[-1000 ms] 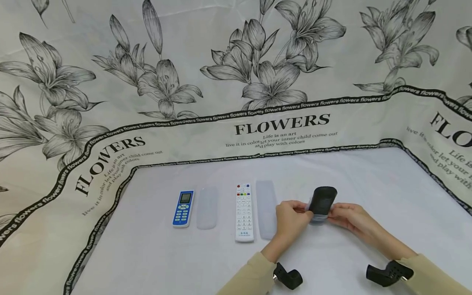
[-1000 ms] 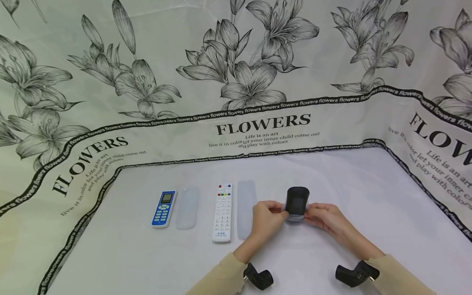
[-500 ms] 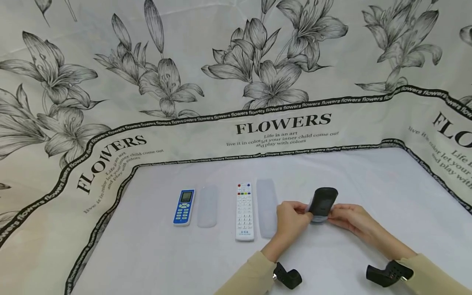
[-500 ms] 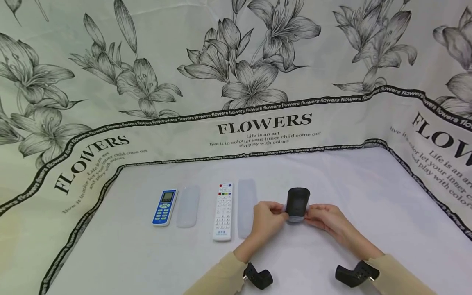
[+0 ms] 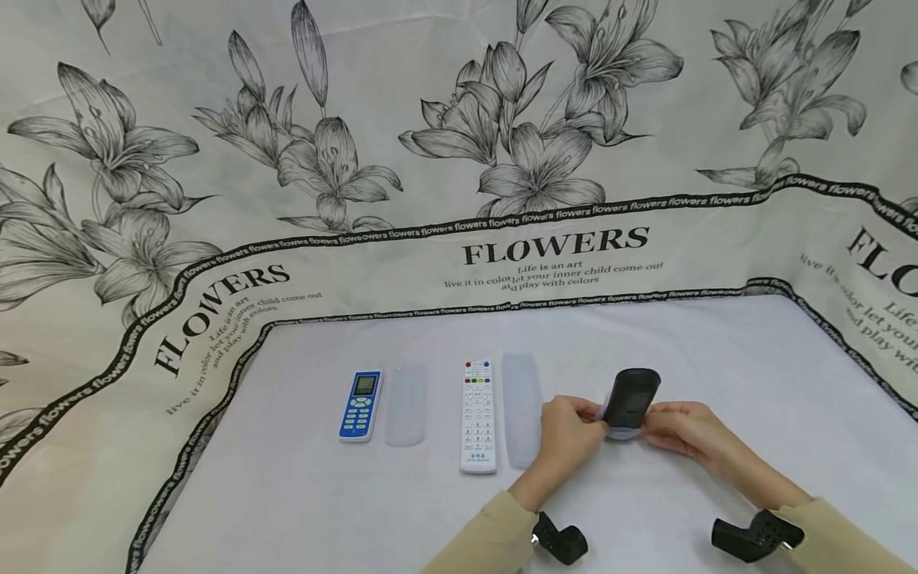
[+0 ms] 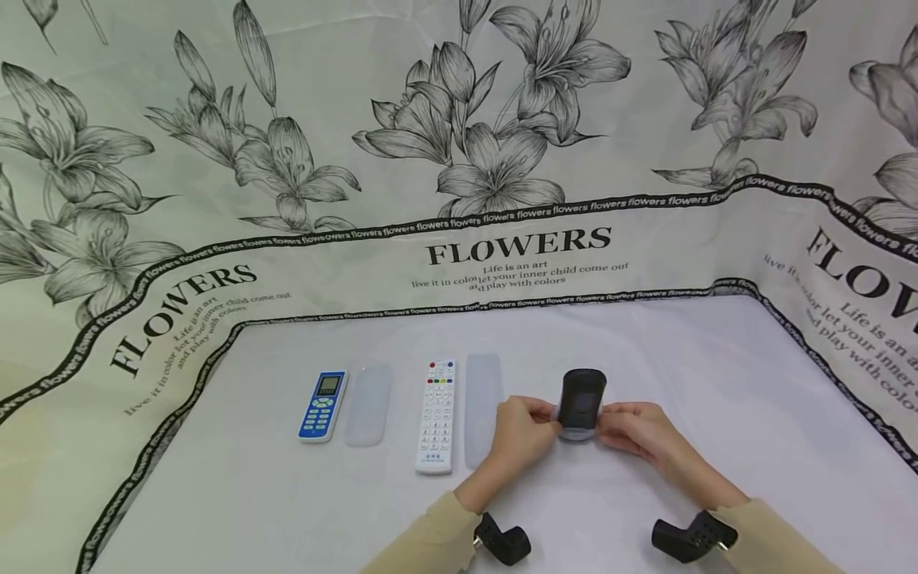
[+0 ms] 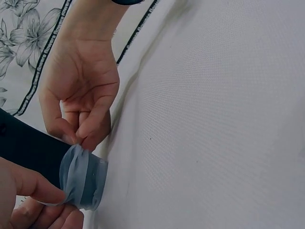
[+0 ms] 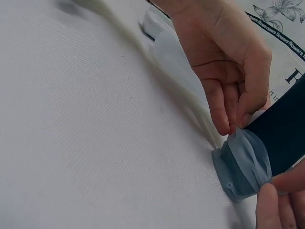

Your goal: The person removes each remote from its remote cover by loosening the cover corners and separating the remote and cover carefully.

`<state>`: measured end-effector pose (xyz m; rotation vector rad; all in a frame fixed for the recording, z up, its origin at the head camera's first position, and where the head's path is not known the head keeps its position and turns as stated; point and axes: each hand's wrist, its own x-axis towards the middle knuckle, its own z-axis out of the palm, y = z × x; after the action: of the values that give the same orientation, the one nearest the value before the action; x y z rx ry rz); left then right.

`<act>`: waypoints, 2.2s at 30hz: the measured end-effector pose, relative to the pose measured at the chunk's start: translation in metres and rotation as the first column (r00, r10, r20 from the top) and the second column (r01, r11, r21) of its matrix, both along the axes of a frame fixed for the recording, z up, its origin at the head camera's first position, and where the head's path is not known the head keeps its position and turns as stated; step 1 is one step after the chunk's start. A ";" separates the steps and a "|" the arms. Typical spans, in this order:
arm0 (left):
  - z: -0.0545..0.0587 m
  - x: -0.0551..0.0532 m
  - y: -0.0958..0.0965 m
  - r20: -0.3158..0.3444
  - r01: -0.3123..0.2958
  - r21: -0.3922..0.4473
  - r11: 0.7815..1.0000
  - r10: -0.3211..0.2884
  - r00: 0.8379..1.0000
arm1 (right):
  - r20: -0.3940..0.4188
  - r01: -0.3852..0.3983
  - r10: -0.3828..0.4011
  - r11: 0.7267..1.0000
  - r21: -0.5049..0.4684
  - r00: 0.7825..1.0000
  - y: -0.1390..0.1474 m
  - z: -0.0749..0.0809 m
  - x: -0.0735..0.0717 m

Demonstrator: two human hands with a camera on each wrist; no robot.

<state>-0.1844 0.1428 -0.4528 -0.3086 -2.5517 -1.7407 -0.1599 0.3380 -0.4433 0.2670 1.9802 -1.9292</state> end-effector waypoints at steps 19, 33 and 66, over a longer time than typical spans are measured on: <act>0.000 0.000 -0.001 0.066 -0.010 -0.007 1.000 0.010 0.998 | 0.004 0.019 -0.019 0.999 0.043 1.000 -0.001 -0.003 0.000; 0.009 -0.002 -0.001 0.048 0.050 -0.117 0.992 -0.045 0.998 | 0.009 -0.020 0.020 1.000 -0.010 1.000 0.009 -0.008 0.001; -0.001 0.014 -0.010 0.001 0.137 0.047 0.989 -0.137 0.991 | -0.071 0.013 -0.019 0.996 -0.083 0.997 -0.003 -0.003 0.013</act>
<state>-0.1705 0.1328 -0.4536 -0.4895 -2.5442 -1.8449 -0.1473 0.3349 -0.4460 0.1953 1.9431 -2.0521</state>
